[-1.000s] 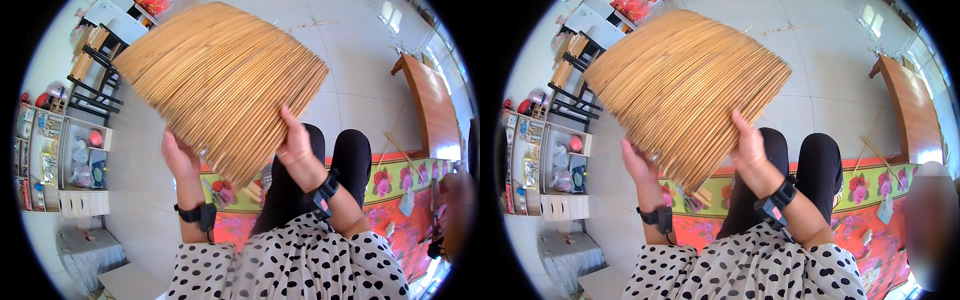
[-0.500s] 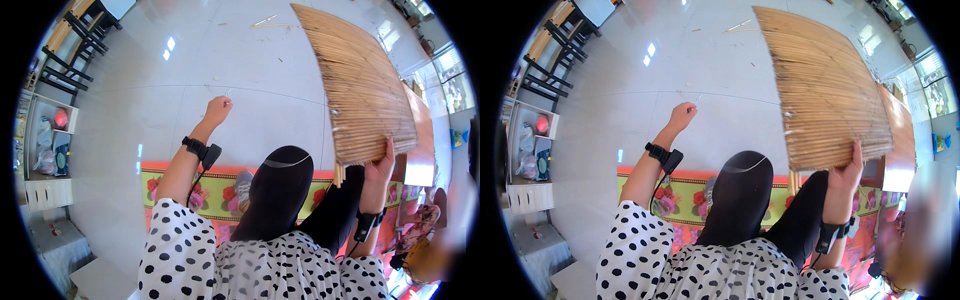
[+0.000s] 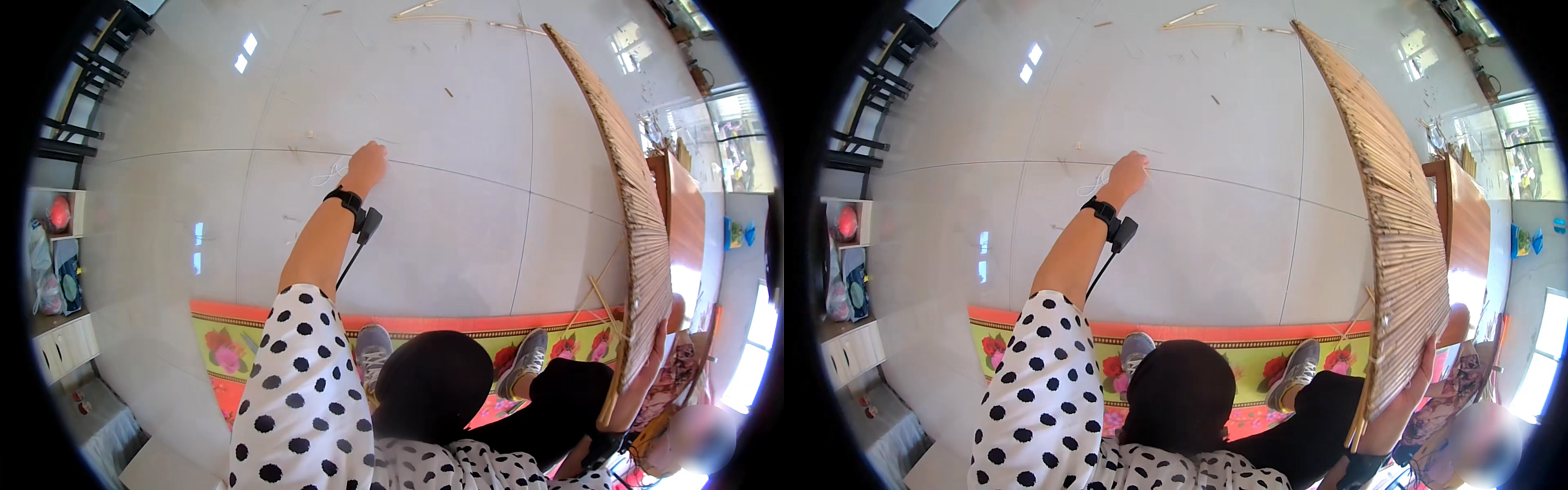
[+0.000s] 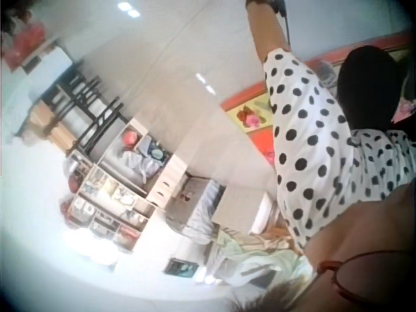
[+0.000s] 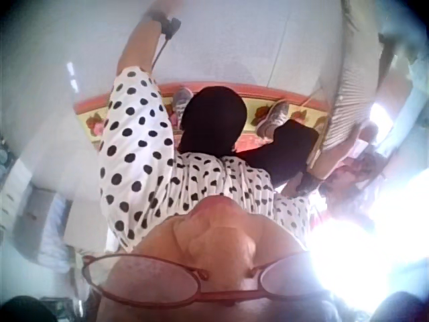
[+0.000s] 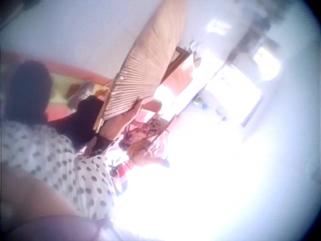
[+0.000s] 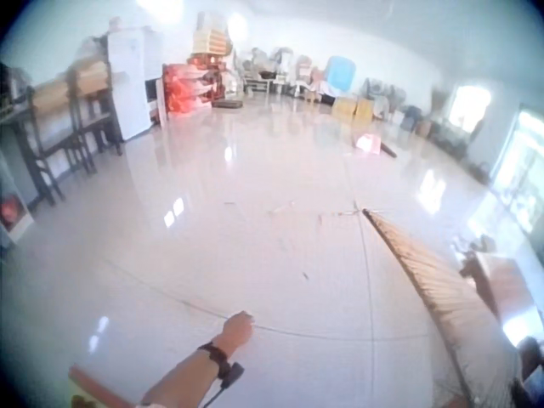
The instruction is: The person weaves a mat by hand using thin wooden strips and thread. They feed the thread through the gaps in the wooden strips, pulling it tight and using a small pair of pliers to help secure the weave.
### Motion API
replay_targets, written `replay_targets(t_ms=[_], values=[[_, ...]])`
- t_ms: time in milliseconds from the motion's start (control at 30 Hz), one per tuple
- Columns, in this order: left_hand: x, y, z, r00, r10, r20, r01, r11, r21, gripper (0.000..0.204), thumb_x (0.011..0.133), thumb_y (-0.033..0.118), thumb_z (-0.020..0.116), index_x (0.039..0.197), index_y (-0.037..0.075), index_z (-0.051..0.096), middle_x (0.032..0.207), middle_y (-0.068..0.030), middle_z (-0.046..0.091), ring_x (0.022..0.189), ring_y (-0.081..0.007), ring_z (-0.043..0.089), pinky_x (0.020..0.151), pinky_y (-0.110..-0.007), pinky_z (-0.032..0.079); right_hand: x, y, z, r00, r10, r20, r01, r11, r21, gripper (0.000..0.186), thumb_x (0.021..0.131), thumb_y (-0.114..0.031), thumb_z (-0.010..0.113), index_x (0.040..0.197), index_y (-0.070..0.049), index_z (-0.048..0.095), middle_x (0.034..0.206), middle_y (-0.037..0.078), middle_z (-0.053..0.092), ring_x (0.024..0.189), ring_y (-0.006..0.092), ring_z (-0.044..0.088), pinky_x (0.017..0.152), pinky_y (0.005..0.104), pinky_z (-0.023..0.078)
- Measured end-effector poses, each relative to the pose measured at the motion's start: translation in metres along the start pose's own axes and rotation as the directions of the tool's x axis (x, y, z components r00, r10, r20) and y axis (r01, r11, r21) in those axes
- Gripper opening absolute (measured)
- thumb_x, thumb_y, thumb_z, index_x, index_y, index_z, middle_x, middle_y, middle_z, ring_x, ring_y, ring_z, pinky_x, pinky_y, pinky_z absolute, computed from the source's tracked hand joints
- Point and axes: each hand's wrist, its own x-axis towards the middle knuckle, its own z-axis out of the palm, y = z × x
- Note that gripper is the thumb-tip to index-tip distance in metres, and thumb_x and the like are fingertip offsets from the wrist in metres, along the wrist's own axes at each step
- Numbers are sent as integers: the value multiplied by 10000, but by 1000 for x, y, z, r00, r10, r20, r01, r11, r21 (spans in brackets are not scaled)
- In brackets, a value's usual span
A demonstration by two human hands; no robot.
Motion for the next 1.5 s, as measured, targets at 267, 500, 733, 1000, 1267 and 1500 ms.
replay_targets(t_ms=[267,500,733,1000,1267,1500], values=[[45,-1,27,977,103,-185,-61,973,221,152,830,56,515,937,47,623,1064,-81,551,1054,-255,527,815,-390,495,-2,-6,11,1000,7,-11,-8,997,-80,428,902,-220,565,1267,-12,488,1254,169,549,1097,298,577,934,454,487],[27,-2,38,964,209,-163,-165,954,250,102,784,35,551,868,45,608,976,-73,541,948,-250,551,756,-347,511,-10,-9,12,1000,2,-28,-5,994,-107,417,900,-211,564,1257,-7,493,1244,171,555,1094,300,578,936,454,485],[-60,-8,54,861,414,-295,-388,910,145,158,735,16,575,889,47,564,902,-66,530,858,-235,555,696,-340,520,-14,-11,8,1000,15,-13,-16,994,-110,406,899,-201,563,1246,-2,498,1234,173,561,1090,302,580,939,453,483],[-105,12,59,970,243,-23,-224,921,318,142,723,12,592,862,40,602,854,-82,565,830,-244,598,631,-329,537,-22,-27,0,999,0,34,5,993,-121,393,897,-191,562,1233,4,504,1222,176,568,1085,305,581,941,452,480],[-86,34,48,970,226,92,-244,919,311,88,714,23,575,798,1,594,788,-166,597,691,-323,639,578,-408,529,-32,-28,1,999,-19,37,23,992,-125,381,895,-180,562,1221,10,510,1210,178,575,1081,308,583,944,451,478],[-99,9,21,976,-171,-135,181,982,62,107,740,165,566,765,73,614,729,-135,623,696,-297,631,620,-415,504,-39,-25,1,1000,-16,11,17,995,-99,370,893,-170,561,1210,15,515,1200,180,580,1077,310,585,946,450,476]])
